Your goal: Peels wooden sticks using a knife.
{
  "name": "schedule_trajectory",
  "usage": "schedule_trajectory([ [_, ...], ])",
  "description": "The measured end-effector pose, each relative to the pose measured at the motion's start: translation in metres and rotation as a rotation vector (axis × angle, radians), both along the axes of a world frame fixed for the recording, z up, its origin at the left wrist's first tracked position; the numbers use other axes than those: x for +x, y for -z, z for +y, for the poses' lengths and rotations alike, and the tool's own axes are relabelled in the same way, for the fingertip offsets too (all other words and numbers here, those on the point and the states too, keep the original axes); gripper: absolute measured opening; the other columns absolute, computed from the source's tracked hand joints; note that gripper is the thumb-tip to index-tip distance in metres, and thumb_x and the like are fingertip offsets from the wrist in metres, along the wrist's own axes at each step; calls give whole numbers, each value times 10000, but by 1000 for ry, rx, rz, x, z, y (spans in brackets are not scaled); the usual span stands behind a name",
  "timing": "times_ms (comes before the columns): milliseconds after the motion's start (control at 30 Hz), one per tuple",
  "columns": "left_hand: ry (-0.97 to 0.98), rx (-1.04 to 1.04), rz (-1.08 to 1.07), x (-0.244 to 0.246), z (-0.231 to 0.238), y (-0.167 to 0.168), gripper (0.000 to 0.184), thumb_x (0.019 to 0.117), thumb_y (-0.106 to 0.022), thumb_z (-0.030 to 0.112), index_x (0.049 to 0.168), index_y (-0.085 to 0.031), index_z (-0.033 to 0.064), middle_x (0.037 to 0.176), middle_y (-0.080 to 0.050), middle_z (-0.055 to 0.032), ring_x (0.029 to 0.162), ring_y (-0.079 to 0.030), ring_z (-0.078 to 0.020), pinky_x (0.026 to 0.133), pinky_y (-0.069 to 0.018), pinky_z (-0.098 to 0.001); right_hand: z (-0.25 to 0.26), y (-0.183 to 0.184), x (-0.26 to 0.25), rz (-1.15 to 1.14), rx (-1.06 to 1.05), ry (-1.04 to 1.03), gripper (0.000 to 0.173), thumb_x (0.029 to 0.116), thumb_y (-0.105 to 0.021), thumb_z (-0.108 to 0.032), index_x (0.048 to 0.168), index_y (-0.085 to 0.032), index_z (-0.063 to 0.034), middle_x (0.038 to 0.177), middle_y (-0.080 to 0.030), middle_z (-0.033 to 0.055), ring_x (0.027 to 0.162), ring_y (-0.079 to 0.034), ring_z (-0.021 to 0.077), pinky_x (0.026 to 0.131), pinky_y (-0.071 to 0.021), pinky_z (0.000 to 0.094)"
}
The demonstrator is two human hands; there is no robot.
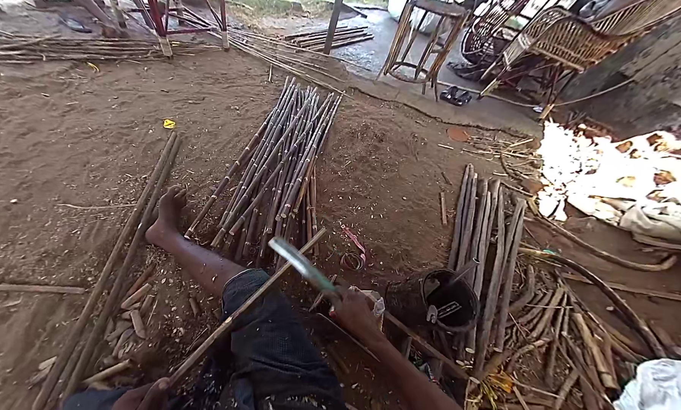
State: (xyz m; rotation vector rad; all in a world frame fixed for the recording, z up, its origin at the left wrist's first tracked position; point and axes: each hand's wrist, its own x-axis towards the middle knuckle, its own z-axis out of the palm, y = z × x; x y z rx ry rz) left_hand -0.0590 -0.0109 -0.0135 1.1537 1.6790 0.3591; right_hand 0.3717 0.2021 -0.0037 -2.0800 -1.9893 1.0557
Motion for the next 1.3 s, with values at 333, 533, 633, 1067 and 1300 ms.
schedule_trajectory([
  [333,-61,29,-85,-7,-1,11,541,1070,-314,500,924,-640,94,595,-504,56,472,-461,-80,481,-427,-291,10,11,0,66,128,127,536,1046,-495,-552,938,-675,-59,748,-632,134,713,-645,304,703,-532,540],
  [533,-68,-3,-27,-10,-1,9,582,1064,-310,537,873,-645,102,610,-526,43,488,-480,-100,493,-441,-325,21,6,18,72,76,138,539,1039,-516,-555,955,-683,-49,738,-638,141,682,-648,308,672,-540,540],
  [633,-62,5,10,-9,3,9,627,1051,-292,581,863,-652,104,602,-518,39,492,-484,-107,502,-446,-339,-6,-2,-1,-44,-38,-208,557,1054,-424,-572,1045,-675,-75,859,-675,159,849,-688,345,782,-545,577],
  [1067,-67,-43,-45,-12,3,6,697,1011,-257,683,786,-623,135,567,-517,44,454,-490,-102,457,-449,-315,11,2,14,84,48,68,547,1044,-490,-570,970,-674,-60,729,-632,136,658,-643,303,645,-543,535],
  [1300,-41,179,387,12,-17,1,782,991,-321,707,955,-694,20,705,-642,-155,652,-651,-360,619,-502,-629,12,-6,3,62,94,109,575,1038,-485,-594,945,-658,-53,714,-614,153,634,-623,326,596,-519,548],
])
